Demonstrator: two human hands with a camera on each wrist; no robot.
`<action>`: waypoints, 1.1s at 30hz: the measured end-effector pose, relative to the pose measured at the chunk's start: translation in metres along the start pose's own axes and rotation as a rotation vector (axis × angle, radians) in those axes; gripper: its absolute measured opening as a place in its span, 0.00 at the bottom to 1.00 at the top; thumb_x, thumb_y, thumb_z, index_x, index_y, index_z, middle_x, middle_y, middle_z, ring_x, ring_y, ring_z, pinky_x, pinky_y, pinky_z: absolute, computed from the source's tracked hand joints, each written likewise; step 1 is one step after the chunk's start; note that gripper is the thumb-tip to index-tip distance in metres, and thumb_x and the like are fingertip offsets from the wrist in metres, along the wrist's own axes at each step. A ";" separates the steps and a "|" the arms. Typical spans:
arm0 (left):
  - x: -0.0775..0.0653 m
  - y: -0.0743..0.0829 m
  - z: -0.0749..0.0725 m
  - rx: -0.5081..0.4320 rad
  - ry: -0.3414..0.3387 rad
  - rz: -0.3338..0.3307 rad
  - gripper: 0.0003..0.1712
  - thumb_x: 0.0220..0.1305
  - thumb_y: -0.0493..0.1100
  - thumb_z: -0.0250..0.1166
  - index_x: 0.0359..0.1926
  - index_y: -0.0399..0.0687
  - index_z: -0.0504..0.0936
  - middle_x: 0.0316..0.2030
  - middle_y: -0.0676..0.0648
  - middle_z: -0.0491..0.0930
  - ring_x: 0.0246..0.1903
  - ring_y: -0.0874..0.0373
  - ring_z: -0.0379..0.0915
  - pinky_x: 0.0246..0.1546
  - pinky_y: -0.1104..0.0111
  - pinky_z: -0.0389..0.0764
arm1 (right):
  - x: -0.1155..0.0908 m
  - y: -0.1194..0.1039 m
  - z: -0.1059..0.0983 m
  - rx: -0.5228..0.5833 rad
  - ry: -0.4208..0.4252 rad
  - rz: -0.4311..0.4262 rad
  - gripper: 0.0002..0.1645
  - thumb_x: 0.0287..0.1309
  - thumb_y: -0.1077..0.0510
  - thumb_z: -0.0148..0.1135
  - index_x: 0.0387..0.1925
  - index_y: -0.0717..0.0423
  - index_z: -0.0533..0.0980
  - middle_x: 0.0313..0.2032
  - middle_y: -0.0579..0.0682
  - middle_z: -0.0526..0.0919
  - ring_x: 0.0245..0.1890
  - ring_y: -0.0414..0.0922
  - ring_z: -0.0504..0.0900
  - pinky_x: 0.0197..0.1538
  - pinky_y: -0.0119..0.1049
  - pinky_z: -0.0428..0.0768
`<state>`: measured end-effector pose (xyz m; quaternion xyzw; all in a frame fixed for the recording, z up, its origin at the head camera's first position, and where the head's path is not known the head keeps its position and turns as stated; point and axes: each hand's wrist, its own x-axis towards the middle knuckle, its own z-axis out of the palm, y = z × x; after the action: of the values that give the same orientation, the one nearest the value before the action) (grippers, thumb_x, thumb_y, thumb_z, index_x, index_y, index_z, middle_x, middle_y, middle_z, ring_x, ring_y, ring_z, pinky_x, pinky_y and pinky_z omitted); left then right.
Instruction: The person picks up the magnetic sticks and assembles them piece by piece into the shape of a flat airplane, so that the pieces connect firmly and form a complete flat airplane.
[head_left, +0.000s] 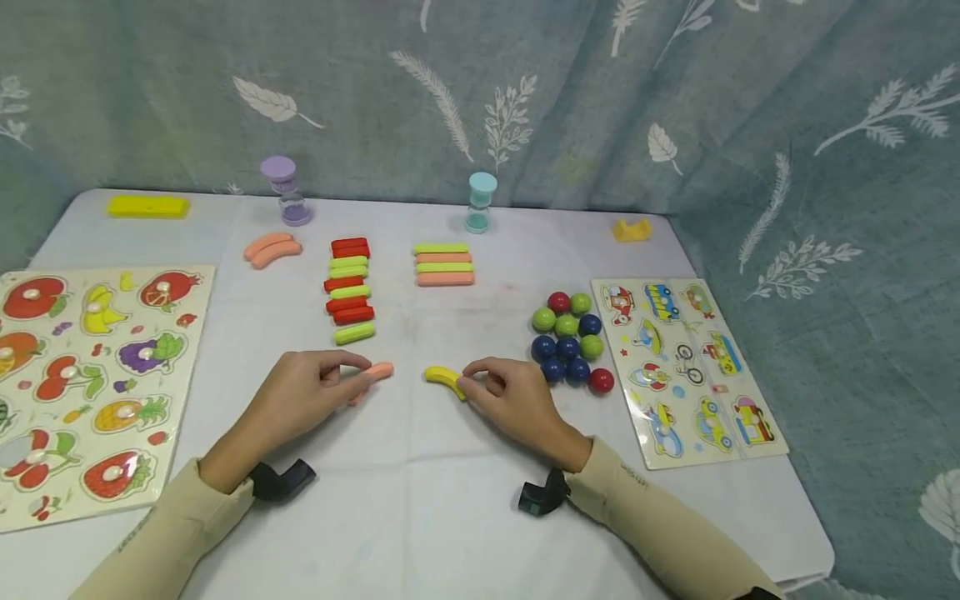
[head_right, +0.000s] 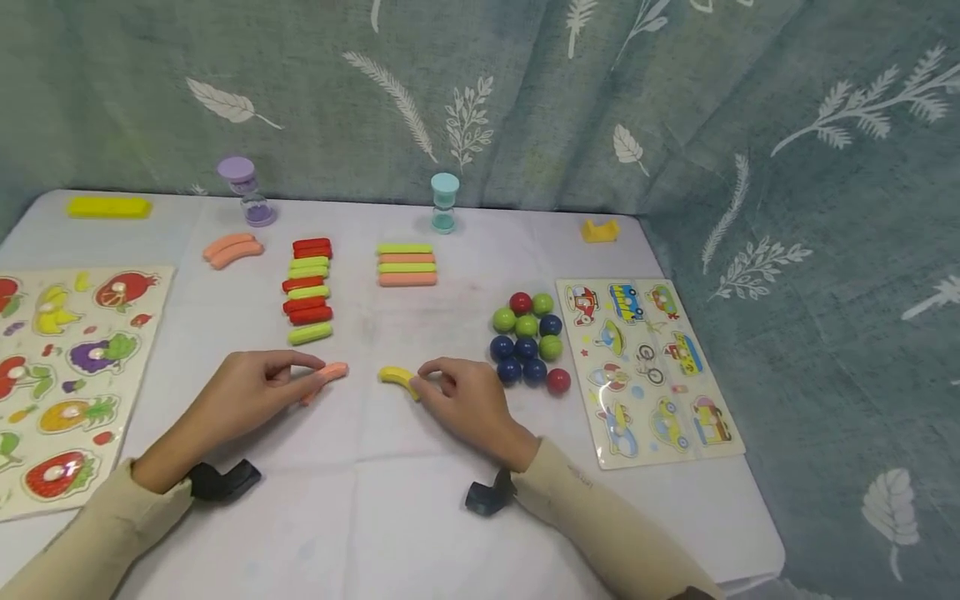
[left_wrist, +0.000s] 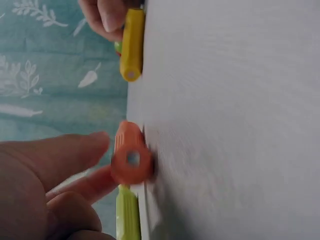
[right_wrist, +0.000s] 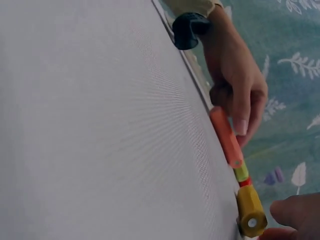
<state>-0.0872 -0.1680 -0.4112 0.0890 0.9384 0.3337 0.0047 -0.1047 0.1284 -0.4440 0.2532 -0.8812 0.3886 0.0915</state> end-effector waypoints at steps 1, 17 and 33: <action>0.001 -0.001 0.001 -0.002 -0.005 -0.001 0.20 0.52 0.65 0.66 0.40 0.60 0.85 0.11 0.54 0.60 0.13 0.60 0.56 0.14 0.68 0.55 | 0.002 0.000 0.002 -0.001 -0.016 0.004 0.11 0.55 0.42 0.63 0.36 0.41 0.82 0.10 0.39 0.59 0.12 0.35 0.57 0.19 0.30 0.58; 0.008 0.000 0.020 -0.033 0.091 -0.049 0.21 0.45 0.69 0.68 0.29 0.61 0.84 0.11 0.53 0.63 0.14 0.59 0.59 0.15 0.67 0.56 | 0.026 -0.012 0.027 -0.038 0.005 0.019 0.10 0.51 0.42 0.66 0.29 0.42 0.81 0.10 0.38 0.63 0.11 0.33 0.59 0.18 0.29 0.60; 0.016 0.008 0.029 -0.051 0.112 -0.026 0.16 0.49 0.65 0.68 0.27 0.61 0.83 0.09 0.54 0.63 0.12 0.60 0.58 0.13 0.68 0.55 | 0.030 -0.009 0.031 -0.031 0.038 0.003 0.10 0.52 0.42 0.66 0.27 0.42 0.81 0.10 0.38 0.62 0.11 0.33 0.59 0.18 0.29 0.60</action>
<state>-0.0999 -0.1408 -0.4277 0.0579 0.9294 0.3621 -0.0411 -0.1247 0.0892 -0.4483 0.2427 -0.8857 0.3796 0.1117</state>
